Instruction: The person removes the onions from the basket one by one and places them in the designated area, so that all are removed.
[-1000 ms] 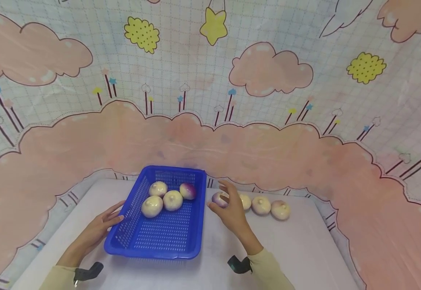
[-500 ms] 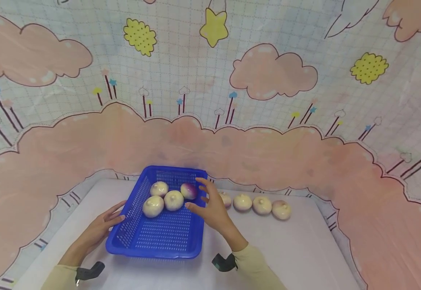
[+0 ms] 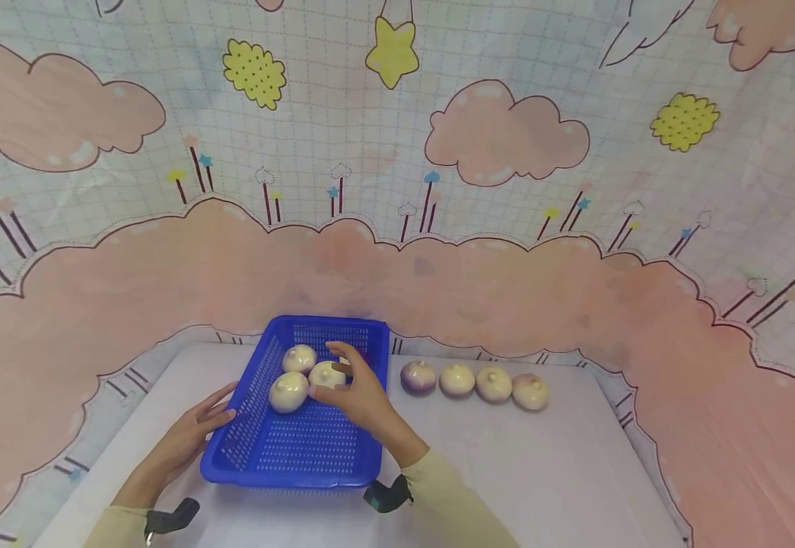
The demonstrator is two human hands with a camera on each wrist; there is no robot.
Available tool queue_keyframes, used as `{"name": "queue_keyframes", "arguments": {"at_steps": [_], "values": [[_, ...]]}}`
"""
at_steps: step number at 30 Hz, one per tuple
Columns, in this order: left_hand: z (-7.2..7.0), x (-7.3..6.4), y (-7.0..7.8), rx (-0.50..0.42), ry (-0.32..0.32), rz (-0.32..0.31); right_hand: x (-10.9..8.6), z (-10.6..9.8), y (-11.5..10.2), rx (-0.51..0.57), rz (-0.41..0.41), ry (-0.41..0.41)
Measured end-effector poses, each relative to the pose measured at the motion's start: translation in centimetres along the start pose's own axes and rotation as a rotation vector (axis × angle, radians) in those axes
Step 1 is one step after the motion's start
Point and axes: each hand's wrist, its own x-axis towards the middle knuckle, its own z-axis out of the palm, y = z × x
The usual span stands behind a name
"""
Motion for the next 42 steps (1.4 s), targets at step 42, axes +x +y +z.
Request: {"name": "queue_keyframes", "arguments": {"at_steps": [42], "values": [[-0.3,-1.0,0.2,0.013,-0.018,-0.007,7.6,6.9,5.8,-0.037,0.415,-0.028]]}}
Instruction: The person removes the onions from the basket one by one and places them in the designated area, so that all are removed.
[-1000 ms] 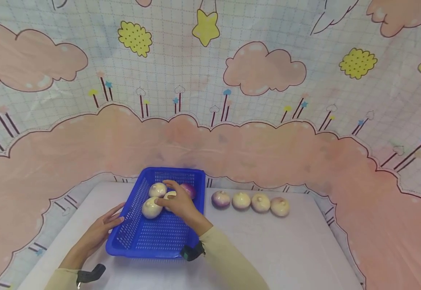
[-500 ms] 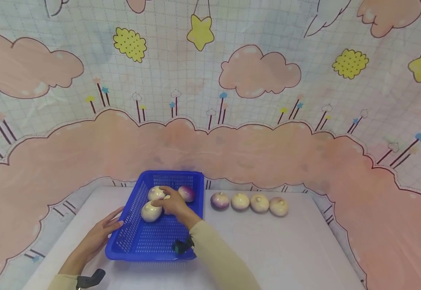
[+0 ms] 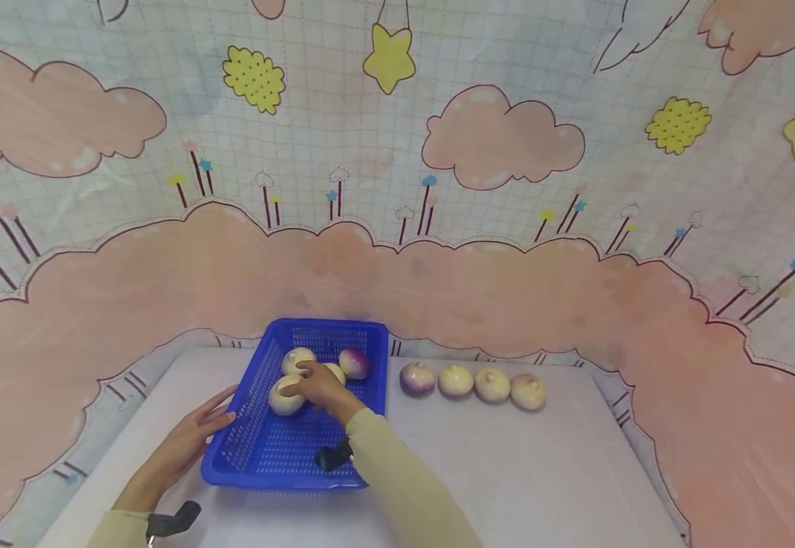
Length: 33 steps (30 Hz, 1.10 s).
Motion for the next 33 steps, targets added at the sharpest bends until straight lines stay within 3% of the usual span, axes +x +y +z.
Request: {"name": "queue_keyframes", "arguments": {"at_steps": [17,25,33], "values": [[0.1,0.2,-0.6,0.015,0.01,0.006,1.0,2.2,1.5,-0.101,-0.004,-0.023],[0.2,0.3,-0.7,0.023,0.022,0.013,1.3,2.4,2.1,-0.029,-0.056,-0.066],[0.1,0.3,-0.8,0.006,0.002,0.008,1.4,2.8,2.2,-0.147,-0.097,-0.035]]}}
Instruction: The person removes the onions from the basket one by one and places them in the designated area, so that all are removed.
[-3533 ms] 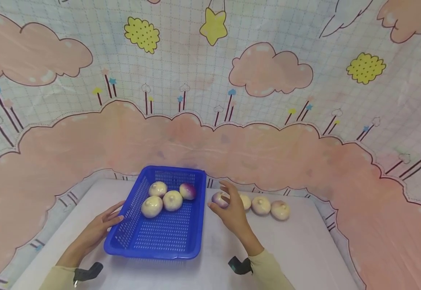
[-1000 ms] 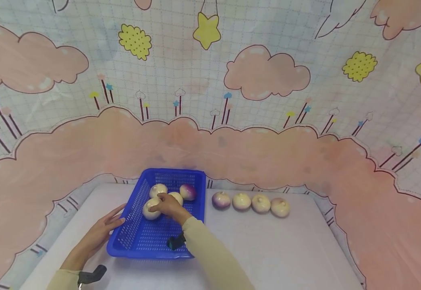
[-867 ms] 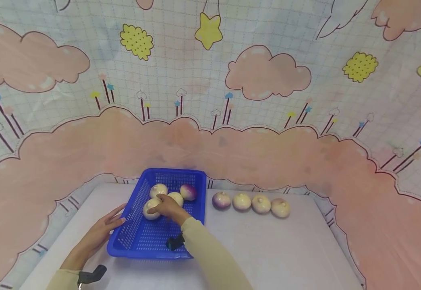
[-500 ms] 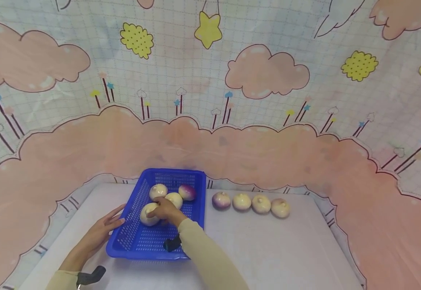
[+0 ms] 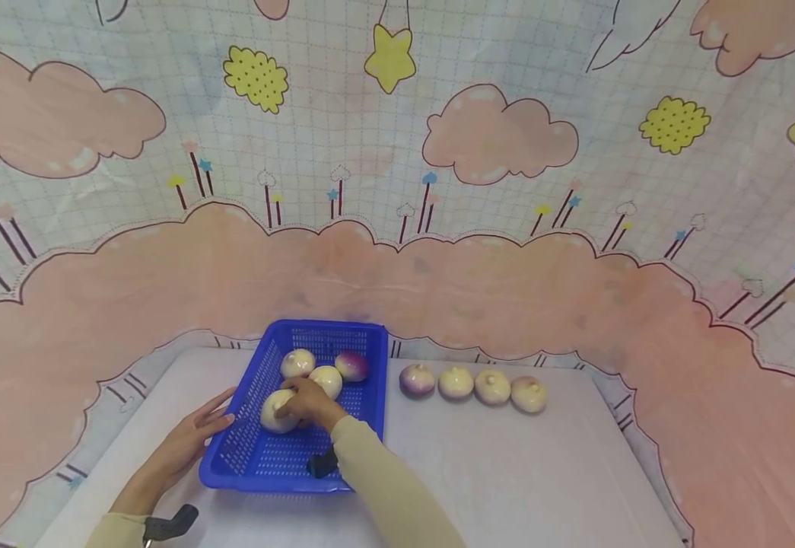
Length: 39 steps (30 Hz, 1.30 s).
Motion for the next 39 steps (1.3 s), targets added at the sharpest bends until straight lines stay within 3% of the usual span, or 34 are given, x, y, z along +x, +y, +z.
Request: {"name": "queue_keyframes", "arguments": {"at_steps": [9,20,33,39], "values": [[-0.1,-0.3,1.0,-0.01,-0.011,-0.024,-0.4,-0.8,-1.1,-0.038,0.021,-0.034],[-0.3,-0.1,0.7,-0.018,-0.01,-0.019,-1.7,-2.5,-3.6,-0.087,-0.031,-0.02],[-0.1,0.0,0.5,-0.002,-0.011,-0.024,-4.3,-4.3,-4.0,0.065,-0.073,-0.035],[-0.2,0.0,0.5,-0.014,-0.016,-0.018,-5.1,-4.7,-3.9,0.069,-0.097,-0.014]]}}
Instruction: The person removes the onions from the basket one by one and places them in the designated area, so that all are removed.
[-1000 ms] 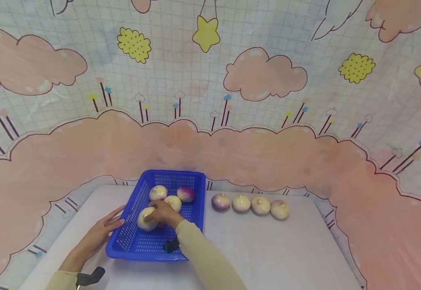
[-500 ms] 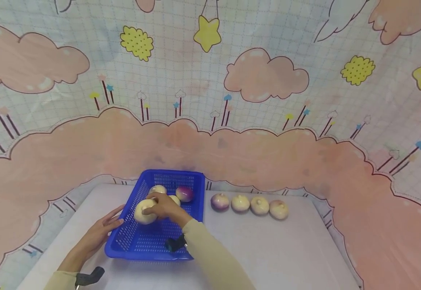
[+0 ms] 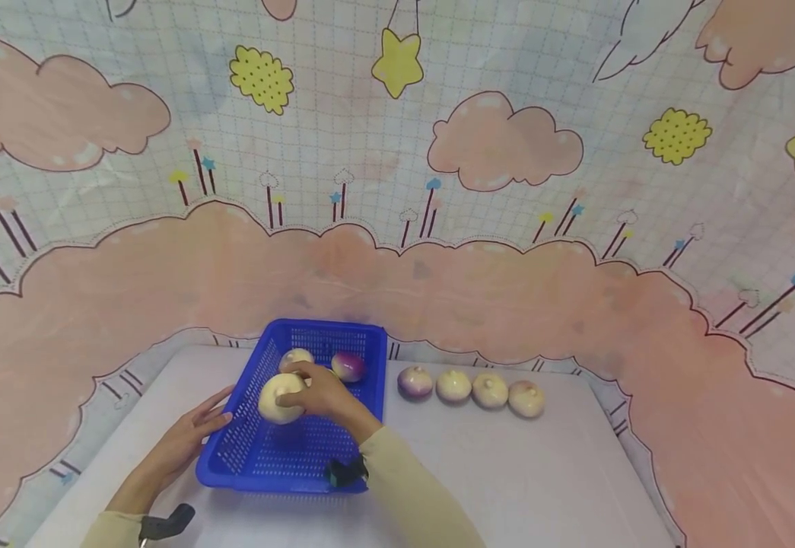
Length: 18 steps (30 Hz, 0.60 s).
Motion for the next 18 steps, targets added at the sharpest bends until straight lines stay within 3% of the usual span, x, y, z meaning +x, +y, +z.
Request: {"name": "queue_keyframes", "arguments": {"at_steps": [18], "values": [[-0.1,0.1,-0.1,-0.017,0.0,0.003,-2.9,-0.7,0.3,0.04,-0.059,-0.007]]}}
